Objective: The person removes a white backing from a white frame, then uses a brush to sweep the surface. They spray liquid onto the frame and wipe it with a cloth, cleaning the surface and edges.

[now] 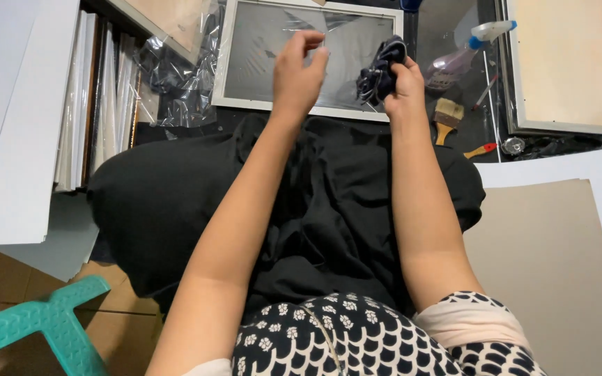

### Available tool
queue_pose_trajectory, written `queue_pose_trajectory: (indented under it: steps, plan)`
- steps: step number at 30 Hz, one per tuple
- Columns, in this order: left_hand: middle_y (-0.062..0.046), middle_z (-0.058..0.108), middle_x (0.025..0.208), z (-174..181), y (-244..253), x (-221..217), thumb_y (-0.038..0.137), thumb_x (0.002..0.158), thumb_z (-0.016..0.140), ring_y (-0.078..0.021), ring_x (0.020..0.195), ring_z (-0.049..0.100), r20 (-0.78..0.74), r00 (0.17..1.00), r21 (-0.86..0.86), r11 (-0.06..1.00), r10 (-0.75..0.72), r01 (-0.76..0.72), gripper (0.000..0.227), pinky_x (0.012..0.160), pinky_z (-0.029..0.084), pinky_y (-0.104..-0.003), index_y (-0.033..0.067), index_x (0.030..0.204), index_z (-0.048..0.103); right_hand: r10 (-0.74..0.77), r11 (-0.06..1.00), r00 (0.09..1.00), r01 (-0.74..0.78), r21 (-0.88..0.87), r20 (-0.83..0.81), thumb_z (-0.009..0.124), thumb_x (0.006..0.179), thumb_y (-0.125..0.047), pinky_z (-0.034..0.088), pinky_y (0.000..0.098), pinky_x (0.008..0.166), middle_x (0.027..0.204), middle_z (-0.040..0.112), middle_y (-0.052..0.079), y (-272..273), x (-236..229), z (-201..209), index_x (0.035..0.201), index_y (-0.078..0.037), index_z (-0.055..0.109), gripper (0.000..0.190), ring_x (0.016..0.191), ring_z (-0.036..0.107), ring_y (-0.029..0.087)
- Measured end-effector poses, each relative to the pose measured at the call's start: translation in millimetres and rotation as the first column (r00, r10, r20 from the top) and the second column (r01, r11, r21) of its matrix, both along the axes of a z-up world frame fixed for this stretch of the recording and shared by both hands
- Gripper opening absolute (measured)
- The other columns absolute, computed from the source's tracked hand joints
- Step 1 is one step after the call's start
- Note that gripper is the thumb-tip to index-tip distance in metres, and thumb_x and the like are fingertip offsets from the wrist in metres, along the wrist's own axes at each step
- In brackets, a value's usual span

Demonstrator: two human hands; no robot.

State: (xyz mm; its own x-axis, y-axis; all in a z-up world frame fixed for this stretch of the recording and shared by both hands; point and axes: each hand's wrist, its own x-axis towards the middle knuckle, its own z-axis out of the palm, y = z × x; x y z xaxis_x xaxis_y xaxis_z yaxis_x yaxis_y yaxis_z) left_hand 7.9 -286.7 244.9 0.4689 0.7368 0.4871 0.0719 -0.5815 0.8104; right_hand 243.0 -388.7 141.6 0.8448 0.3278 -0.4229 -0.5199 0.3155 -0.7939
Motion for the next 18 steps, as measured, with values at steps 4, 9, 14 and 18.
queue_pose_trajectory:
  steps: [4,9,14,18]
  plan:
    - [-0.002,0.066,0.134,-28.3,-8.0,69.7,0.046,0.088,0.061,-0.0210,0.127,0.059,-0.141,0.967,-0.296,0.941,-0.214,0.165,0.045,0.106,0.043,-0.039,0.0215,0.126,0.060,0.056,0.997,0.994,-0.060,0.042,0.090,0.061,0.086,0.006,0.062,0.0440,0.074,0.097,0.074,0.021,17.7,-5.3,8.6,0.112,-0.008,0.065,0.030,0.086,0.073,0.032]
    - [0.001,0.067,0.136,-93.2,-9.2,94.8,0.057,0.087,0.061,-0.0210,0.124,0.065,-0.114,0.937,-0.485,0.841,-0.331,0.239,0.057,0.102,0.047,-0.034,0.0287,0.136,0.053,0.253,0.967,0.959,-0.254,-0.012,0.127,0.058,0.097,-0.013,0.056,0.0316,0.059,0.095,0.072,0.008,15.2,-51.0,-8.5,0.110,-0.016,0.063,0.014,0.084,0.070,0.019]
    - [-0.013,0.074,0.117,-175.3,22.8,94.0,0.028,0.096,0.067,-0.0354,0.115,0.069,-0.423,0.895,-0.388,0.921,-0.144,-0.035,0.031,0.101,0.054,-0.047,0.0304,0.127,0.063,0.729,0.567,0.610,-0.284,-0.773,0.310,0.057,0.085,-0.014,0.049,0.0410,0.103,0.118,0.074,-0.005,-38.8,4.8,-68.2,0.116,-0.038,0.078,0.045,0.121,0.063,0.022]
    - [-0.026,0.071,0.119,-193.2,44.4,70.0,0.011,0.095,0.065,-0.0444,0.113,0.068,-0.402,0.916,-0.233,0.967,0.002,-0.105,0.046,0.100,0.053,-0.054,0.0162,0.139,0.053,0.374,0.851,0.757,-0.050,-0.523,0.536,0.061,0.093,-0.010,0.053,0.0306,0.088,0.109,0.073,0.007,-72.2,33.2,13.1,0.121,-0.022,0.076,0.034,0.103,0.061,0.015]
